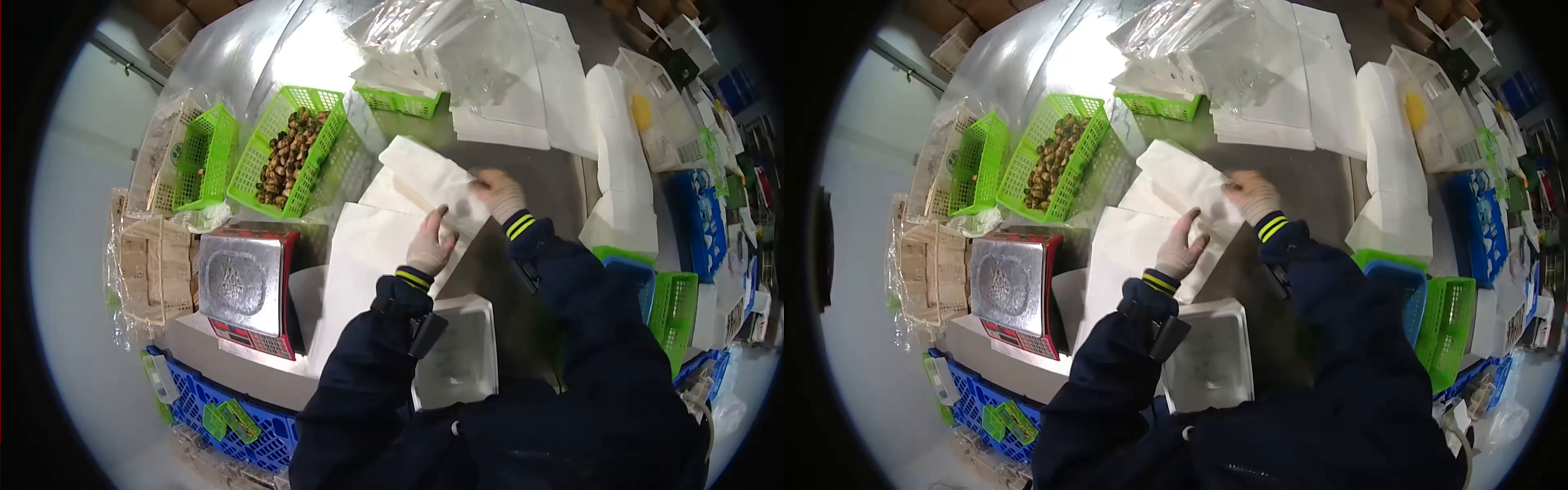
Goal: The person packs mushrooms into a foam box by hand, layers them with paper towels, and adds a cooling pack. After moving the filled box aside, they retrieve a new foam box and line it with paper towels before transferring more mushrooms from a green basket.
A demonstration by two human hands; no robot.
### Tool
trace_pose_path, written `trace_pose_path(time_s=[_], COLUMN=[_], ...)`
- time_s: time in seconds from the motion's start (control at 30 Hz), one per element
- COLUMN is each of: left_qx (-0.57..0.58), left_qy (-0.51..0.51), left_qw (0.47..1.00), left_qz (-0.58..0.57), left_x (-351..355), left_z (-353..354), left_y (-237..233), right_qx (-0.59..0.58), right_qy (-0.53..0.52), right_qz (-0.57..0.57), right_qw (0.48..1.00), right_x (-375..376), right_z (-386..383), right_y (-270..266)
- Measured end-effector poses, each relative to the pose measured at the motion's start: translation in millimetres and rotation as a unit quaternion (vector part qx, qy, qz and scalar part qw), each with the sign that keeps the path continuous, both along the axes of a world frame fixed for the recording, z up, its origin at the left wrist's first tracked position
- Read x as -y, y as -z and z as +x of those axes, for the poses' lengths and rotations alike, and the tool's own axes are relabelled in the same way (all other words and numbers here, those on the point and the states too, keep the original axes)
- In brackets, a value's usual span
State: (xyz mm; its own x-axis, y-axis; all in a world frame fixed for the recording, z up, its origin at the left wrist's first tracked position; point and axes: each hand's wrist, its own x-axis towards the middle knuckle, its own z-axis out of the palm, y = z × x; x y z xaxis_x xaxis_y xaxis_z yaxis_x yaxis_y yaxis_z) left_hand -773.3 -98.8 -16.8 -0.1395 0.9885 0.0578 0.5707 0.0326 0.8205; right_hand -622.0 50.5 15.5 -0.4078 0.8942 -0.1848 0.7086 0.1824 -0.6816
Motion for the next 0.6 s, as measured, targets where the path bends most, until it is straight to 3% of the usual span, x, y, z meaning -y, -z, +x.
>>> trace_pose_path(time_s=[0.07,0.1,0.17,0.2,0.27,0.3,0.33,0.4,0.47,0.53,0.6], left_qx=[0.102,0.088,0.172,0.197,0.29,0.394,0.478,0.53,0.519,0.569,0.588], left_qy=[-0.01,-0.008,-0.03,-0.044,-0.12,-0.167,-0.205,-0.209,-0.215,-0.329,-0.339], left_qw=[0.971,0.976,0.964,0.958,0.942,0.889,0.845,0.808,0.816,0.734,0.719], left_qz=[-0.214,-0.198,-0.203,-0.205,-0.115,-0.161,-0.129,-0.15,-0.134,-0.17,-0.151], left_x=[4,7,5,3,-6,-12,-15,-15,-4,10,18], left_z=[-1,-4,-13,-15,-20,-22,-20,-21,-23,-25,-27], left_y=[31,51,60,56,22,-23,-22,-27,8,17,19], right_qx=[0.049,0.005,-0.079,-0.138,-0.081,0.022,0.122,0.113,0.068,0.008,-0.133], right_qy=[0.138,0.099,-0.008,-0.019,-0.107,-0.186,-0.263,-0.374,-0.392,-0.358,-0.141], right_qz=[0.1,0.003,-0.189,-0.19,0.043,0.096,0.147,0.243,0.184,-0.015,-0.144], right_qw=[0.984,0.995,0.979,0.972,0.99,0.978,0.946,0.888,0.899,0.934,0.971], right_x=[-22,-31,-34,-26,0,14,29,51,62,61,59], right_z=[6,8,-1,-10,-25,-39,-49,-46,-45,-41,-26], right_y=[19,41,32,31,17,-10,-28,-9,-2,-28,-21])
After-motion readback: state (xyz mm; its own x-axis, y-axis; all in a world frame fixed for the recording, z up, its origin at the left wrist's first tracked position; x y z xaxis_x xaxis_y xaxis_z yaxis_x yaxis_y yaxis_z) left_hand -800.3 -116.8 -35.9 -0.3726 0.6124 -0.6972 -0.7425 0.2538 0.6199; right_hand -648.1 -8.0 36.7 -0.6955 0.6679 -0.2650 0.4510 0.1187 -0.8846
